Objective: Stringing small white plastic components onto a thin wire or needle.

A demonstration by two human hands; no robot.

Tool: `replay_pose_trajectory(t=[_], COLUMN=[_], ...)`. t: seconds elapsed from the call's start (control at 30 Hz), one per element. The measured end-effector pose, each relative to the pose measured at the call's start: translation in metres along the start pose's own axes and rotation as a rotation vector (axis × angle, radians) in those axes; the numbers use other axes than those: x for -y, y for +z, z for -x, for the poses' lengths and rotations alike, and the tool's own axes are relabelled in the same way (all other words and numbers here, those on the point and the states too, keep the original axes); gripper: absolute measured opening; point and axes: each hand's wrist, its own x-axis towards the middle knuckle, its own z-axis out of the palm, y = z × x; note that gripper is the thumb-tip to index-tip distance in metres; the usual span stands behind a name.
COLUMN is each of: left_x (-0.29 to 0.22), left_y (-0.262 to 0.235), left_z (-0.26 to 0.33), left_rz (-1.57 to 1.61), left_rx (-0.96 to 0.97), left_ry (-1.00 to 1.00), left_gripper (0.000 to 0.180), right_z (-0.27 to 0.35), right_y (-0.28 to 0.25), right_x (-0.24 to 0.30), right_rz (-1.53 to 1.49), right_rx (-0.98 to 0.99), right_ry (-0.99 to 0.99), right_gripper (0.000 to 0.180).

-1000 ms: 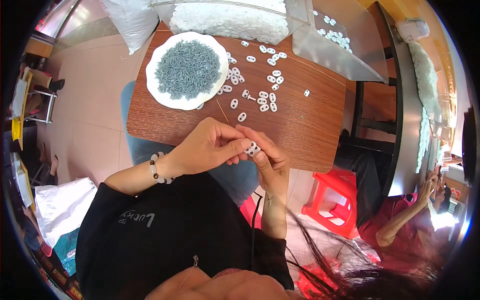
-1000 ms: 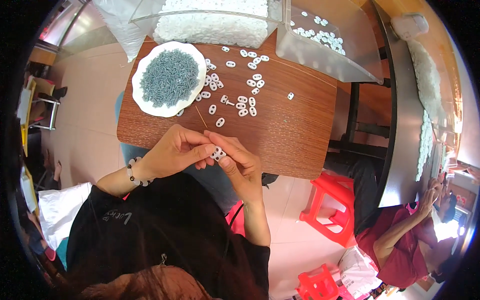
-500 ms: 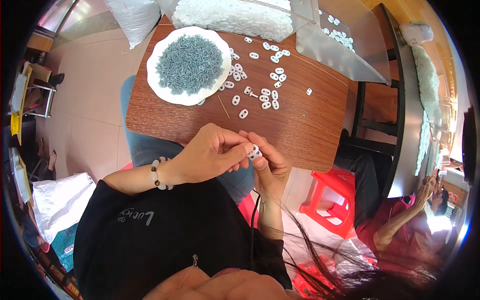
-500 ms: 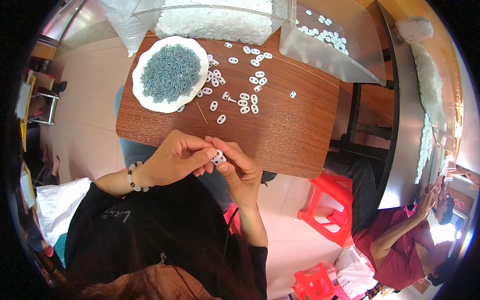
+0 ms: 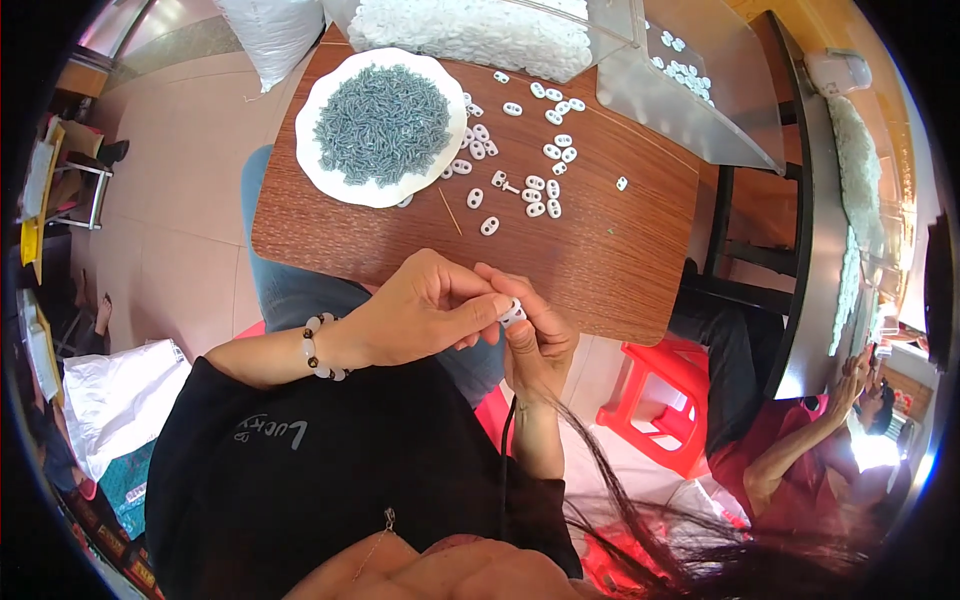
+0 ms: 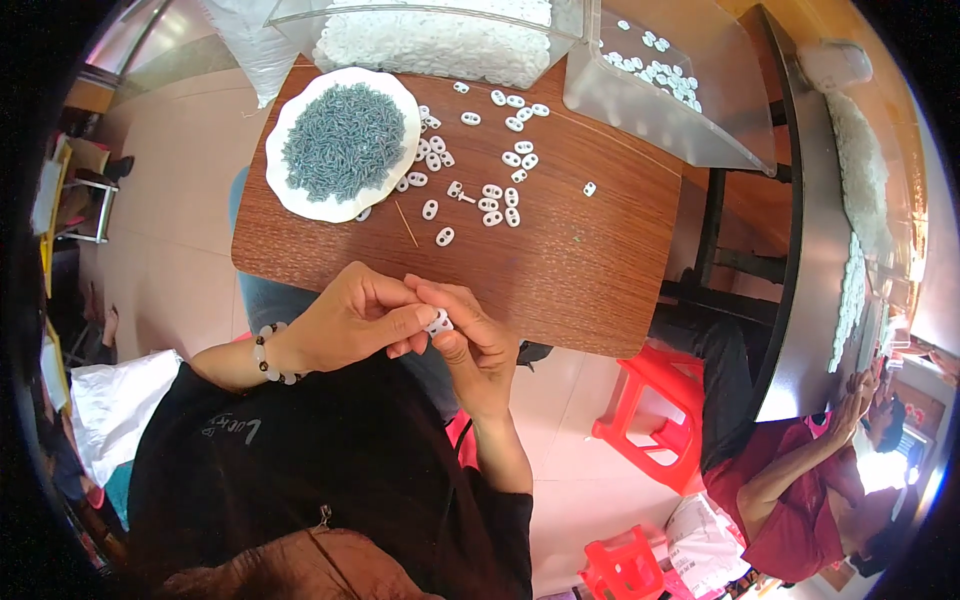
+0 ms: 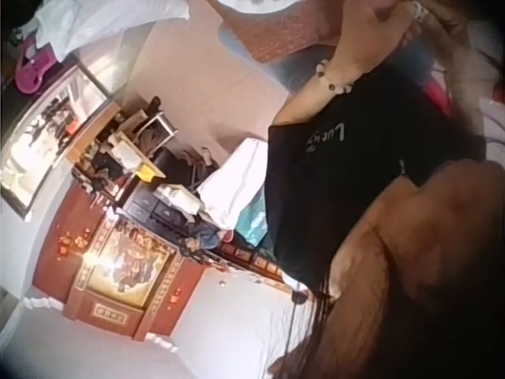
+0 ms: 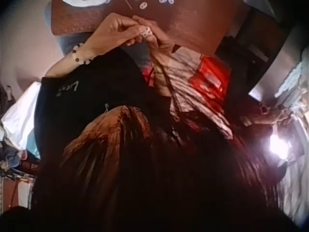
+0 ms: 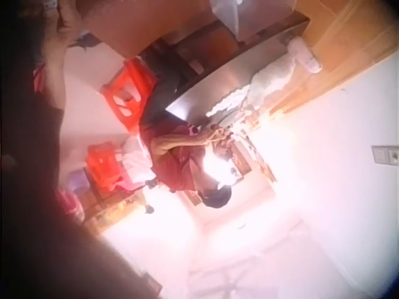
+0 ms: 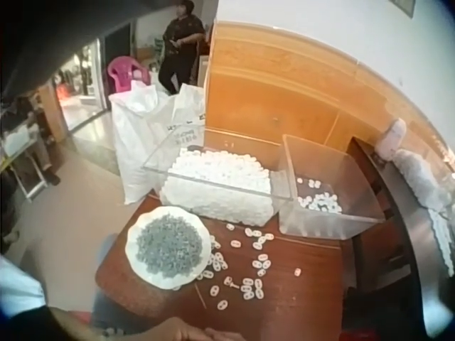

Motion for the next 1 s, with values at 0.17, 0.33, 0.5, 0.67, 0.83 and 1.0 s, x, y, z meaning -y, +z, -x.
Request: replay_pose_trajectory(t=[0.17, 0.33, 0.5, 0.67, 0.83, 1.0], left_x=[0.0, 0.003, 0.002, 0.002, 0.004, 0.0], left_y=[0.002, -0.002, 0.0, 0.003, 0.002, 0.005], left_z=[0.0, 0.0, 0.003, 0.007, 0.01, 0.007], left_rz=[0.019, -0.01, 0.003, 0.054, 0.009, 0.014], left_rx=[-0.015, -0.003, -0.006, 0.002, 0.003, -0.011], left_ry=[0.002, -0.015, 0.006, -0.007, 0.01, 0.014], left_gripper=[0.029, 0.029, 0.027, 0.021, 0.02, 0.019], right_z=[0.003, 0.0, 0.001, 0.005, 0.008, 0.013], right_y=[-0.002, -0.002, 0.002, 0.003, 0.006, 0.007], right_x=[-0.003, 0.001, 0.004, 0.001, 0.001, -0.004], right_rz=[-0.044, -0.07, -0.045, 0.039, 0.094, 0.077], right_rx=[-0.009, 0.013, -0.016, -0.049, -0.072, -0.119], right_ry=[0.031, 0.074, 0.057, -0.021, -0.032, -0.003], right_gripper=[0.046, 0.042, 0.039, 0.038, 0.037, 0.034])
